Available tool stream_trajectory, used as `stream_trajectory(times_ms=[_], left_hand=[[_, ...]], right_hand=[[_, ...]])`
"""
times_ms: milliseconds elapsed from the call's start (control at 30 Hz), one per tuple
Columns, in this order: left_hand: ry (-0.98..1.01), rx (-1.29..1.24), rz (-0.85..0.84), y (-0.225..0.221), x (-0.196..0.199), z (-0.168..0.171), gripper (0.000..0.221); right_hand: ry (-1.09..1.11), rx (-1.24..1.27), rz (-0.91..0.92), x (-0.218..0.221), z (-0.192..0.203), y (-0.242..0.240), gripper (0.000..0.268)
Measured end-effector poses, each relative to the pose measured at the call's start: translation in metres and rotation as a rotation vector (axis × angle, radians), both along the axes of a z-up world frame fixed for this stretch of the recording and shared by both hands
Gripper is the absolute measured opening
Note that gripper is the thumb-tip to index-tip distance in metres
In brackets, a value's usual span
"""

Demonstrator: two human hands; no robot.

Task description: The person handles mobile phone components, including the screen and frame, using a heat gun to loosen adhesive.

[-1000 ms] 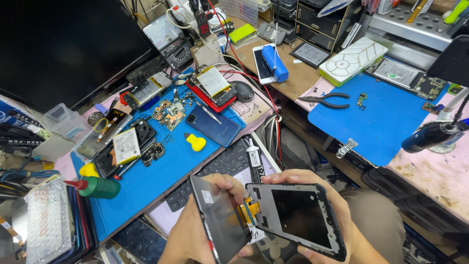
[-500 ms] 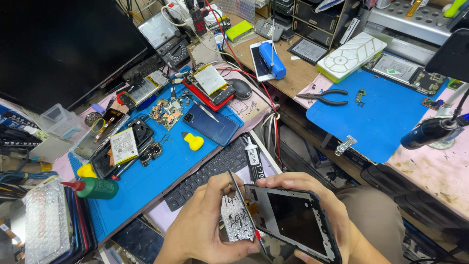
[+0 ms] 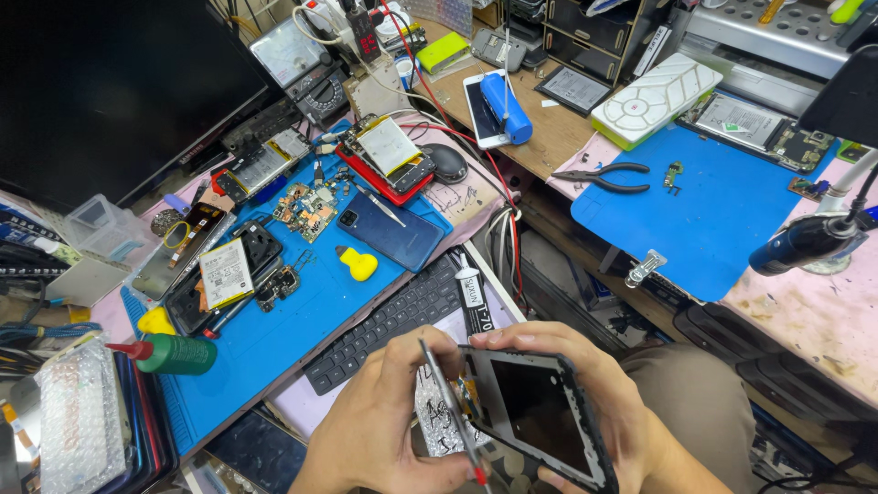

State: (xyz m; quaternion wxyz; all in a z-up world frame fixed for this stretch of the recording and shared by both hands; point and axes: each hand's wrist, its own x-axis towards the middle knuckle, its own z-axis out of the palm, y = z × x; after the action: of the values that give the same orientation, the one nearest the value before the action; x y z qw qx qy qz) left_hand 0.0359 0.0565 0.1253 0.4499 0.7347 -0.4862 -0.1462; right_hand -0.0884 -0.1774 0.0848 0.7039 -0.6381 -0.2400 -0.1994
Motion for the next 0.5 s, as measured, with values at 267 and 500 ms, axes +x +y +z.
stream_trajectory(times_ms=[267,500], left_hand=[[-0.087,-0.263,-0.077,-0.004,0.002,-0.013,0.096],[-0.021,-0.278,-0.131,-0.01,-0.004,-0.027,0.1]], right_hand=[[0.046,0.077,-0.026,0.0,0.0,0.004,0.085],[0.108,0.162,0.034,-0.001,0.003,0.009,0.087]])
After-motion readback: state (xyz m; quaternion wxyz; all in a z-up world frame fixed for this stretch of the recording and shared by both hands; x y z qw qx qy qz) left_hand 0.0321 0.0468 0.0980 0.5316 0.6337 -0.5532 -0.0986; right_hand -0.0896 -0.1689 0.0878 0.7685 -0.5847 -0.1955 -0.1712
